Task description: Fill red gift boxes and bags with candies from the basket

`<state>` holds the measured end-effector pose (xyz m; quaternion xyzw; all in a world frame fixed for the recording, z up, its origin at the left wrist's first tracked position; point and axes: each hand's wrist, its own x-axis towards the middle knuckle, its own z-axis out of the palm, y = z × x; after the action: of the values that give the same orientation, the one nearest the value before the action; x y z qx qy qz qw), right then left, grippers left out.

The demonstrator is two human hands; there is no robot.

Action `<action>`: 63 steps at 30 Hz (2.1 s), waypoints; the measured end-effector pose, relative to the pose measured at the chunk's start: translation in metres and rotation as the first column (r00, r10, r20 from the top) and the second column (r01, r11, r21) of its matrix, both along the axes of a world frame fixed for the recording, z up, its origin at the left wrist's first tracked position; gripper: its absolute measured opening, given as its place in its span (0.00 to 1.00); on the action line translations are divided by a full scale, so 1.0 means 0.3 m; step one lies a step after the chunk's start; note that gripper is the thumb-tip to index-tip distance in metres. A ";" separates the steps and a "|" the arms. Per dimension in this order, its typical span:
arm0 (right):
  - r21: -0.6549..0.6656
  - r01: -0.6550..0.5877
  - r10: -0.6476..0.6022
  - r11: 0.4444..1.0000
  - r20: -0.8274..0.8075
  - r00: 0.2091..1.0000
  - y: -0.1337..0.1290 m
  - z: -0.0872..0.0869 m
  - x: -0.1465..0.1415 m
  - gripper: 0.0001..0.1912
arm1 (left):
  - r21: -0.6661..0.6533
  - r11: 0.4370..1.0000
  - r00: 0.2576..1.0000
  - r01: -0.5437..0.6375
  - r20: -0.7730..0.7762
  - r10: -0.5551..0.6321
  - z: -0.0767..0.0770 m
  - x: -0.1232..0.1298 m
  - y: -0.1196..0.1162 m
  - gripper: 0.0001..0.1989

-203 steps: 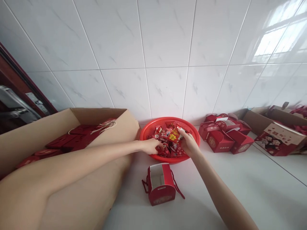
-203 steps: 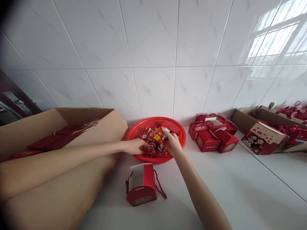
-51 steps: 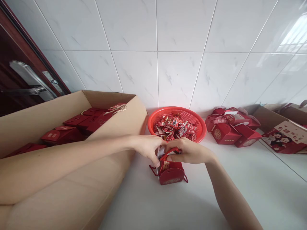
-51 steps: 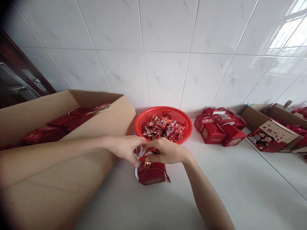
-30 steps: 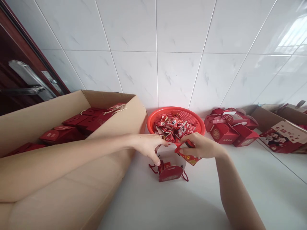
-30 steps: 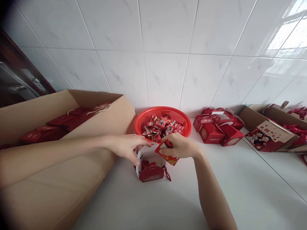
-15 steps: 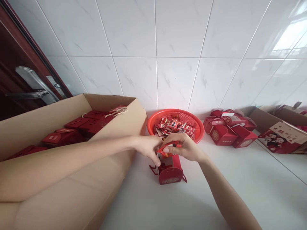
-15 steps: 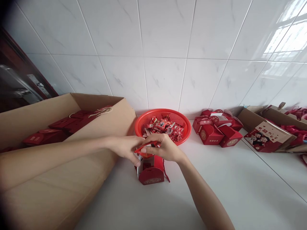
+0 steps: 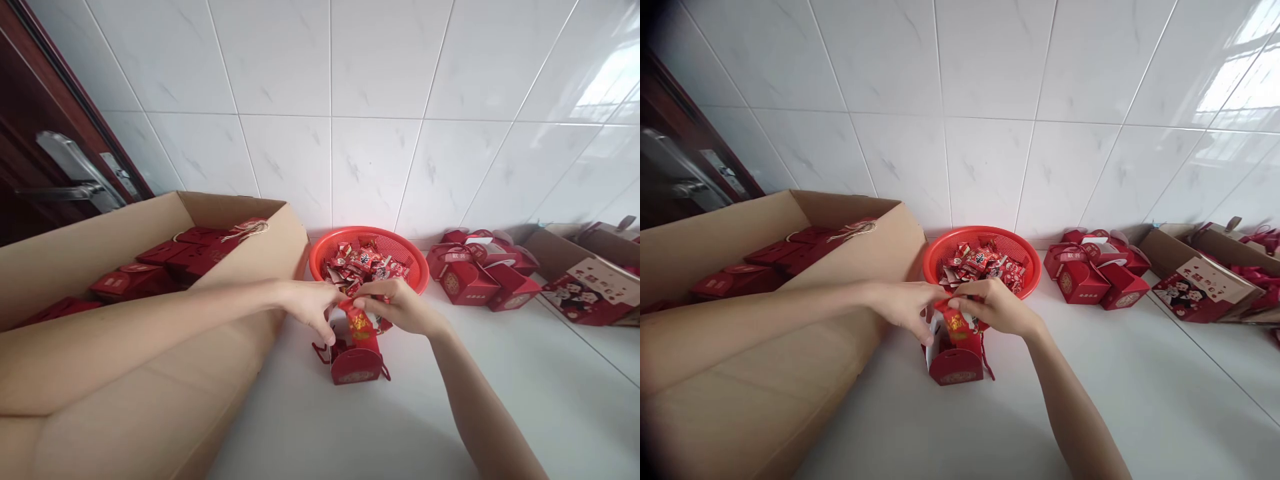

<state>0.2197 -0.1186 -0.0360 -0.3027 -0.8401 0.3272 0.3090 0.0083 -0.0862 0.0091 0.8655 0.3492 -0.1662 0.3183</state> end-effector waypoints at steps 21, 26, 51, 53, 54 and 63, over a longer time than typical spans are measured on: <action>-0.455 -0.241 0.075 0.857 -0.352 0.933 0.063 -0.066 -0.005 0.15 | -0.106 0.994 0.999 -0.015 0.028 0.018 -0.022 -0.029 0.052 0.29; -0.476 -0.373 0.185 0.797 -0.396 0.900 0.110 -0.113 0.029 0.14 | -0.064 0.998 1.000 0.004 -0.012 -0.005 -0.009 -0.027 0.055 0.36; 0.052 0.120 -0.130 0.991 0.513 0.849 -0.031 0.006 -0.039 0.06 | 0.026 0.997 0.997 0.068 -0.046 -0.066 -0.002 -0.010 0.027 0.42; 0.078 0.164 -0.180 0.983 0.541 0.822 -0.026 0.004 -0.040 0.09 | 0.050 0.996 0.995 0.079 -0.059 -0.076 -0.001 -0.008 0.022 0.43; 0.092 0.186 -0.205 0.978 0.560 0.803 -0.026 0.005 -0.038 0.11 | 0.055 0.995 0.995 0.083 -0.059 -0.080 0.000 -0.007 0.018 0.42; 0.198 -0.008 -0.092 0.980 0.492 0.866 -0.093 0.025 -0.056 0.17 | 0.157 0.980 0.992 0.125 -0.040 -0.120 0.012 0.012 -0.042 0.27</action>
<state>0.2027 -0.1464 -0.0284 -0.3640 -0.9121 0.1481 0.1167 0.0118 -0.0988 0.0126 0.9053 0.3122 -0.1704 0.2321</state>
